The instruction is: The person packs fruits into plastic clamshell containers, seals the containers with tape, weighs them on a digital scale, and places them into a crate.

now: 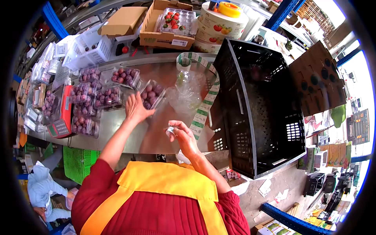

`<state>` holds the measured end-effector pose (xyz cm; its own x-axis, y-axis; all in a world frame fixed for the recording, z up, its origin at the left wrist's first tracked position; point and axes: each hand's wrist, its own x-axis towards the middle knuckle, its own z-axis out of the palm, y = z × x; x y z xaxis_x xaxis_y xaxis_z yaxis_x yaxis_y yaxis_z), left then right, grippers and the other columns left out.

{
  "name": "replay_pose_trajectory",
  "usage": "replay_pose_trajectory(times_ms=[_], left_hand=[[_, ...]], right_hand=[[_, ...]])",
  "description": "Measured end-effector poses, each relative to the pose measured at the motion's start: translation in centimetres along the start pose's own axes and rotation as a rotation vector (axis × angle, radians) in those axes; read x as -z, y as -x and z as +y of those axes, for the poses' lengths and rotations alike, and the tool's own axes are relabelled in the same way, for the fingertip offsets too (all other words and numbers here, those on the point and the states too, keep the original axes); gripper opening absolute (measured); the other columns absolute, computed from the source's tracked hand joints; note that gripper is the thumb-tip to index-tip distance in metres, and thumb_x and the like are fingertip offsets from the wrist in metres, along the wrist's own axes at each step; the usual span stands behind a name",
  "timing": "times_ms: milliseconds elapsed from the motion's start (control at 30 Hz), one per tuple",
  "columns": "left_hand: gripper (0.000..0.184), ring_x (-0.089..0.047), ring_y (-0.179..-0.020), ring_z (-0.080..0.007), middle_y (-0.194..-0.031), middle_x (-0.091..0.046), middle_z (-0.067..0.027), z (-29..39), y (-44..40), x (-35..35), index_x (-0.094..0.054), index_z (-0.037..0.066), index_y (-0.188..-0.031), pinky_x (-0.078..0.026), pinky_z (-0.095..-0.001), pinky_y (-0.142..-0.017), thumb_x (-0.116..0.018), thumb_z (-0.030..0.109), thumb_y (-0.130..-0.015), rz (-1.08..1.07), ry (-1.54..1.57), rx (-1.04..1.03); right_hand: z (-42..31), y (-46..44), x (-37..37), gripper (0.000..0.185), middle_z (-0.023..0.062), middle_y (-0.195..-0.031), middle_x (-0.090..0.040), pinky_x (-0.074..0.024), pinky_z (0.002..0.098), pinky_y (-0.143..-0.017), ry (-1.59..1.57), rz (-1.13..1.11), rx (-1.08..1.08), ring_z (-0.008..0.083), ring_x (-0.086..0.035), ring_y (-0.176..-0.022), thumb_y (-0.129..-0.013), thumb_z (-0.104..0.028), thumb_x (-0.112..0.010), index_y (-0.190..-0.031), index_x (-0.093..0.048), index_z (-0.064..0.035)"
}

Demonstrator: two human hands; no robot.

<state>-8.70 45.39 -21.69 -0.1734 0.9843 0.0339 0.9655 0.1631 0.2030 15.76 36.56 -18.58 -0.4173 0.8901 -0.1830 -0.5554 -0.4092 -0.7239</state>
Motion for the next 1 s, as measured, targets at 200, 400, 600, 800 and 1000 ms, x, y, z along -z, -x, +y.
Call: replay_pose_trajectory(times_ms=[200, 400, 600, 800, 1000], left_hand=[[0.091, -0.044, -0.12, -0.0353, -0.131, -0.042, -0.016, -1.1, 11.5, 3.2, -0.04, 0.006, -0.138, -0.035, -0.0478, -0.099, -0.083, 0.044, -0.068, 0.134, 0.128, -0.071], [0.023, -0.058, -0.073, -0.0076, -0.087, -0.067, -0.0018, -1.1, 13.7, 1.9, -0.069, 0.001, -0.099, -0.047, -0.0233, -0.066, -0.074, 0.021, -0.089, -0.322, 1.338, 0.153], [0.017, -0.059, -0.074, -0.0063, -0.084, -0.067, -0.0004, -1.7, 13.3, 1.5, -0.068, 0.003, -0.099, -0.048, -0.0214, -0.067, -0.07, 0.018, -0.092, -0.481, 1.501, 0.351], [0.01, -0.057, -0.065, -0.0068, -0.076, -0.065, -0.0006, -2.4, 12.7, 2.9, -0.066, 0.004, -0.093, -0.047, -0.0218, -0.061, -0.068, 0.014, -0.092, -0.332, 1.437, 0.391], [0.028, -0.06, -0.069, -0.0063, -0.087, -0.068, -0.0026, -4.6, 9.1, 6.1, -0.066, 0.004, -0.107, -0.048, -0.0201, -0.064, -0.056, 0.029, -0.1, -0.482, 1.467, 0.349]], right_hand=[[1.3, -1.1, -0.8, 0.028, 0.0037, -0.092, -0.059, -0.044, 0.0263, -0.085, 0.383, -0.166, -0.077, 0.0116, -0.058, -0.083, -0.099, -0.013, -0.049, -0.125, -0.053, -0.0033], [2.9, -1.2, -2.7, 0.031, 0.0077, -0.083, -0.064, -0.0451, 0.0327, -0.088, 0.732, -0.249, -0.11, 0.0171, -0.06, -0.086, -0.098, -0.017, -0.05, -0.128, -0.051, -0.0068], [2.1, -2.2, -2.6, 0.039, 0.0114, -0.088, -0.066, -0.0272, 0.0468, -0.108, 1.27, -0.393, 0.229, 0.0284, -0.059, -0.101, -0.092, -0.016, -0.052, -0.13, -0.052, -0.0078], [1.3, -1.3, -3.6, 0.045, 0.0103, -0.098, -0.063, -0.0473, 0.0351, -0.088, 1.247, -0.199, 0.126, 0.0186, -0.06, -0.093, -0.094, -0.009, -0.054, -0.138, -0.044, -0.0064], [-1.0, -3.4, -3.1, 0.053, 0.0081, -0.108, -0.059, -0.0463, 0.0289, -0.083, 0.466, -0.33, -0.09, 0.0136, -0.058, -0.085, -0.099, -0.01, -0.05, -0.147, -0.028, -0.0017]])
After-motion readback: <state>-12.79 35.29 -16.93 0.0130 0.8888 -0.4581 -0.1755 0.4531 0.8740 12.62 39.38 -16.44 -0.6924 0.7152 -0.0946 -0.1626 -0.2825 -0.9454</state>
